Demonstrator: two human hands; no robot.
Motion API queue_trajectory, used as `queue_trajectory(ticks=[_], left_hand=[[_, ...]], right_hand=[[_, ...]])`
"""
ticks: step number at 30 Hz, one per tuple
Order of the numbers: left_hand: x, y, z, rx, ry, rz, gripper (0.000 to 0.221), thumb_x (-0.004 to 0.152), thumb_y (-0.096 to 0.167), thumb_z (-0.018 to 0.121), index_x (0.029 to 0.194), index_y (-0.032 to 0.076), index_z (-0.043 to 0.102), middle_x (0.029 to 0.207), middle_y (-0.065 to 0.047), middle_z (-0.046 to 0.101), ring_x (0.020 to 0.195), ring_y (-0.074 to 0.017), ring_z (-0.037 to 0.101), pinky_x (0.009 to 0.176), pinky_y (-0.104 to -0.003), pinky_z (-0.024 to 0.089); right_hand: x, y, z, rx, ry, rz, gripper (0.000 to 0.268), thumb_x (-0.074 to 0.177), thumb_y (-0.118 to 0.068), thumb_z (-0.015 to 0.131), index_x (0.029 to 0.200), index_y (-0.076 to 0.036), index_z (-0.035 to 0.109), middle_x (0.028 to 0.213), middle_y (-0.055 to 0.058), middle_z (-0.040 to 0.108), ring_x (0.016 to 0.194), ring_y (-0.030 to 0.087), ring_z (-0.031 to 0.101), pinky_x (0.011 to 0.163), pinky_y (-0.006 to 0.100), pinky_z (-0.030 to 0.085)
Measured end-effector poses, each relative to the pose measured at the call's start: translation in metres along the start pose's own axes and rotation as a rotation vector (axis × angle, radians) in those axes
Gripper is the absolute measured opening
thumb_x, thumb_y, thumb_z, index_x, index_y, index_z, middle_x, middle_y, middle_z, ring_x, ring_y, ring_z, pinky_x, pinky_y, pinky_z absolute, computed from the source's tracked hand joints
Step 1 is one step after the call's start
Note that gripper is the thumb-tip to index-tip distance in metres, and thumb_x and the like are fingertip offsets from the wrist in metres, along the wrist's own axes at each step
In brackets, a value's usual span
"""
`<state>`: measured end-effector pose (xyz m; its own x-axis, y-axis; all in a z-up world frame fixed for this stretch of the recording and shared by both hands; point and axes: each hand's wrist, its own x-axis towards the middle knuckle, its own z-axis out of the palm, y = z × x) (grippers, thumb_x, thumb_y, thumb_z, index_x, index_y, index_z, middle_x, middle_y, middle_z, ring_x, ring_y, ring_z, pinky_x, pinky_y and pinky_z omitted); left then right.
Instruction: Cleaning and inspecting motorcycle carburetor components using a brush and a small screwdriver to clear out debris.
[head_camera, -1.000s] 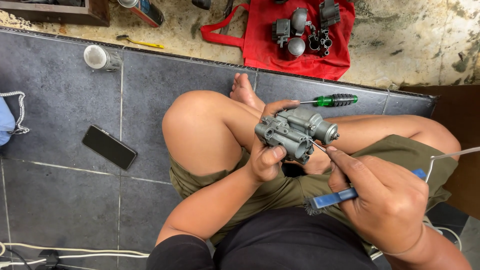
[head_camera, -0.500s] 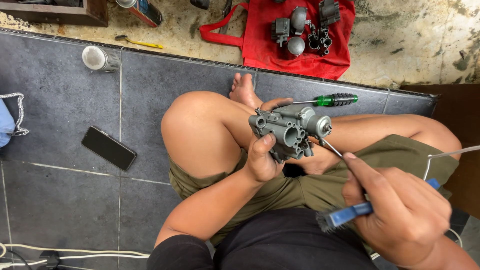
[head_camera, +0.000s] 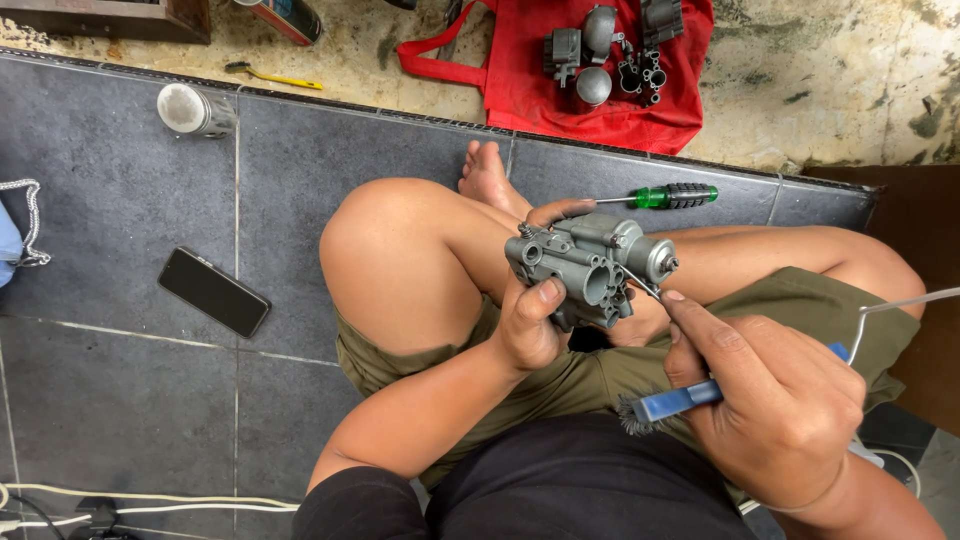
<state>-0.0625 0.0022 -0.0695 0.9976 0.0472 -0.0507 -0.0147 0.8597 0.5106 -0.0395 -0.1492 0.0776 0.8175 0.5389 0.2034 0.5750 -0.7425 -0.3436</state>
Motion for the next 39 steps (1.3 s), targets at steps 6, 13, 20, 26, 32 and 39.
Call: queue_trajectory(ticks=[6, 13, 20, 26, 32, 39], left_hand=[[0.000, 0.000, 0.002, 0.013, -0.004, 0.016, 0.076, 0.091, 0.035, 0.064, 0.153, 0.000, 0.038, 0.132, -0.012, 0.060, 0.115, -0.0183, 0.061, 0.106, -0.031, 0.048], [-0.001, 0.000, 0.001, 0.040, -0.003, 0.005, 0.077, 0.091, 0.038, 0.065, 0.153, 0.001, 0.037, 0.133, -0.012, 0.059, 0.118, -0.0188, 0.059, 0.108, -0.032, 0.046], [-0.001, 0.000, 0.002, 0.049, -0.003, -0.003, 0.077, 0.090, 0.038, 0.064, 0.152, 0.001, 0.037, 0.131, -0.013, 0.060, 0.115, -0.0181, 0.059, 0.106, -0.031, 0.047], [-0.001, 0.000, 0.001, 0.043, -0.001, -0.001, 0.077, 0.090, 0.038, 0.066, 0.152, 0.001, 0.038, 0.131, -0.012, 0.060, 0.117, -0.0187, 0.058, 0.108, -0.032, 0.045], [-0.001, 0.002, -0.001, 0.196, -0.020, 0.020, 0.077, 0.089, 0.043, 0.062, 0.151, 0.002, 0.039, 0.133, -0.012, 0.058, 0.118, -0.0195, 0.056, 0.111, -0.035, 0.043], [-0.003, 0.002, 0.003, 0.254, -0.026, -0.004, 0.079, 0.088, 0.045, 0.062, 0.150, 0.001, 0.039, 0.128, -0.013, 0.060, 0.112, -0.0192, 0.058, 0.106, -0.034, 0.045]], right_hand=[[-0.001, 0.000, 0.001, 0.000, 0.010, -0.004, 0.023, 0.086, 0.008, 0.078, 0.109, 0.007, 0.081, 0.069, 0.009, 0.058, 0.054, 0.023, 0.047, 0.057, 0.038, 0.041], [-0.002, -0.001, 0.000, -0.006, 0.019, -0.003, 0.022, 0.086, 0.008, 0.080, 0.107, 0.007, 0.082, 0.068, 0.009, 0.056, 0.053, 0.022, 0.046, 0.055, 0.037, 0.040], [-0.003, -0.001, 0.000, -0.006, 0.013, -0.003, 0.022, 0.086, 0.007, 0.079, 0.108, 0.007, 0.082, 0.069, 0.008, 0.056, 0.053, 0.022, 0.047, 0.055, 0.037, 0.040], [-0.003, -0.001, -0.001, -0.018, -0.001, 0.000, 0.024, 0.086, 0.007, 0.079, 0.109, 0.006, 0.082, 0.069, 0.008, 0.057, 0.054, 0.022, 0.048, 0.056, 0.037, 0.041], [0.001, -0.001, -0.006, -0.021, -0.044, -0.016, 0.023, 0.087, 0.007, 0.078, 0.110, 0.005, 0.081, 0.071, 0.006, 0.060, 0.054, 0.022, 0.049, 0.055, 0.037, 0.040], [0.005, 0.000, -0.013, 0.012, -0.092, -0.020, 0.030, 0.079, 0.007, 0.077, 0.109, 0.002, 0.081, 0.070, 0.004, 0.058, 0.055, 0.022, 0.051, 0.055, 0.037, 0.040]])
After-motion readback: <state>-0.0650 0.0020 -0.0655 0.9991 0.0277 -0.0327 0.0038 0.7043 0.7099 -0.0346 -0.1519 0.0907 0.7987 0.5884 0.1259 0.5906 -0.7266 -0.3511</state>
